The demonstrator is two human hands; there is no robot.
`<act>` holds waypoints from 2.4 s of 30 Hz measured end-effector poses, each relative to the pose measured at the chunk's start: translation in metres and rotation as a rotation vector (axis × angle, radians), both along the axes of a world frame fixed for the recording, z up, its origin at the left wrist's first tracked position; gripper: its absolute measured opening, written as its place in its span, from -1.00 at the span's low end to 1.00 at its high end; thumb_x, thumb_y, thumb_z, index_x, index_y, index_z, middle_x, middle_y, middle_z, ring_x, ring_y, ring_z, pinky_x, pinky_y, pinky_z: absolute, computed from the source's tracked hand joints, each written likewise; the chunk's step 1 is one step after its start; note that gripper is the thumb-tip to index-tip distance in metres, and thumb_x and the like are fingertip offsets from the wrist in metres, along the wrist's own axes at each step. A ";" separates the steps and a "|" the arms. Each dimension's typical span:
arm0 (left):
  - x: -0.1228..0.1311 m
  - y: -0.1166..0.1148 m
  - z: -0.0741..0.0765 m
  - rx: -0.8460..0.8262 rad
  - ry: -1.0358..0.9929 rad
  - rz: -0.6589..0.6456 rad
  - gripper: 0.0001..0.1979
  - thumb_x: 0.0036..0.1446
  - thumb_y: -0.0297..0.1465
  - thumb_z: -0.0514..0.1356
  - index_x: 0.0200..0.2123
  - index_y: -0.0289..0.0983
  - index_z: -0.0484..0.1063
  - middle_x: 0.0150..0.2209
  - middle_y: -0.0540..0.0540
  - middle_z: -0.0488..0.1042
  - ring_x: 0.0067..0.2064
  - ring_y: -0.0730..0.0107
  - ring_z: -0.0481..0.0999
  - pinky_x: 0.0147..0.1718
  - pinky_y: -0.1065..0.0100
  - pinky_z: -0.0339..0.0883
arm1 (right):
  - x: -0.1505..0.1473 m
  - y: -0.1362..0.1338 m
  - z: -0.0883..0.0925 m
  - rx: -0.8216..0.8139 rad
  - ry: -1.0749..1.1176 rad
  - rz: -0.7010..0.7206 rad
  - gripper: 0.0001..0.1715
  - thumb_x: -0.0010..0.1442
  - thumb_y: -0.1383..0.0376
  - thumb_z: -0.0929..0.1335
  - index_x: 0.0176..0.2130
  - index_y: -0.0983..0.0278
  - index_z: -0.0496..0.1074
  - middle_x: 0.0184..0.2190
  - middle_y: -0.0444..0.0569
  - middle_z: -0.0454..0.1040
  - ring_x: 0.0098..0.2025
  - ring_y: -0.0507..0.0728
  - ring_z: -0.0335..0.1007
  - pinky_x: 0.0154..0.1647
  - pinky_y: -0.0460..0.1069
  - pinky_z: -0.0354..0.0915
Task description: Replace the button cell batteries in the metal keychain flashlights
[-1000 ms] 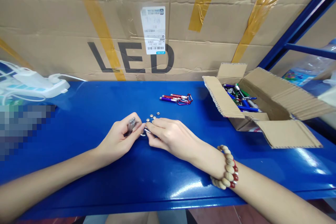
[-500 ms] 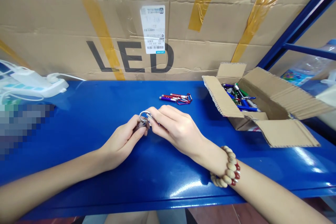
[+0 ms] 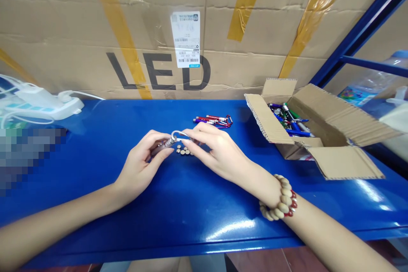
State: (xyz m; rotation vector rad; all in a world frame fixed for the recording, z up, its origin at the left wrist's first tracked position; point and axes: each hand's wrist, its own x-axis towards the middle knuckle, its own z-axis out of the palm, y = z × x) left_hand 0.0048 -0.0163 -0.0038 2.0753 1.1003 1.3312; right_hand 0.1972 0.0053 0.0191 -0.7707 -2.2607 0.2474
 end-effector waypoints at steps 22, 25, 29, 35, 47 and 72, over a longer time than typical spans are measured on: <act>0.001 -0.008 -0.005 0.090 0.069 -0.126 -0.68 0.10 -0.58 0.18 -0.12 -0.18 0.19 -0.27 0.04 0.47 -0.26 0.53 0.51 -0.26 0.54 0.36 | -0.007 -0.007 0.005 -0.935 0.074 0.299 -0.62 0.26 0.12 0.22 -0.25 0.30 0.50 -0.45 -0.17 0.40 -0.35 -0.02 0.29 -0.26 -0.11 0.20; 0.001 -0.009 -0.007 0.089 0.048 -0.102 -0.67 0.07 -0.59 0.20 -0.14 -0.18 0.20 -0.31 0.06 0.44 -0.30 0.56 0.50 -0.30 0.56 0.35 | -0.010 -0.009 0.003 -0.981 0.169 0.320 -0.63 0.24 0.15 0.26 -0.04 0.23 0.46 -0.18 -0.12 0.49 -0.05 0.07 0.33 0.00 -0.04 0.18; 0.002 -0.008 -0.007 0.070 0.021 -0.113 -0.67 0.06 -0.58 0.21 -0.16 -0.17 0.20 -0.35 0.09 0.42 -0.34 0.58 0.48 -0.34 0.58 0.34 | -0.014 -0.011 -0.001 -0.941 0.220 0.287 -0.61 0.24 0.17 0.25 0.01 0.21 0.43 -0.13 -0.13 0.51 -0.02 0.10 0.34 0.04 0.00 0.19; 0.003 -0.005 -0.004 -0.019 -0.028 -0.114 -0.67 0.05 -0.52 0.22 -0.16 -0.17 0.18 -0.31 0.05 0.38 -0.34 0.52 0.42 -0.41 0.51 0.26 | -0.012 -0.006 -0.004 -0.898 0.224 0.258 -0.60 0.24 0.15 0.25 0.02 0.19 0.42 -0.04 -0.11 0.47 0.06 0.13 0.30 0.12 0.03 0.13; -0.003 0.003 0.000 -0.249 -0.329 0.021 -0.84 0.24 -0.30 -0.04 -0.18 -0.23 0.22 -0.15 -0.10 0.31 -0.16 0.34 0.31 -0.26 0.33 0.19 | -0.008 0.004 -0.010 -0.831 0.288 0.057 -0.59 0.21 0.05 0.26 -0.12 0.23 0.49 -0.16 -0.05 0.50 -0.14 0.10 0.37 -0.08 0.01 0.24; 0.001 0.001 0.009 -0.465 -0.016 -0.129 -0.79 0.11 -0.27 0.13 -0.25 -0.28 0.36 -0.55 0.09 0.30 -0.51 0.50 0.25 -0.50 0.45 0.11 | -0.001 0.004 -0.004 -0.428 -0.041 0.069 -0.47 0.29 0.16 0.16 0.19 0.29 0.18 -0.10 0.04 0.43 -0.12 0.10 0.34 -0.05 0.06 0.27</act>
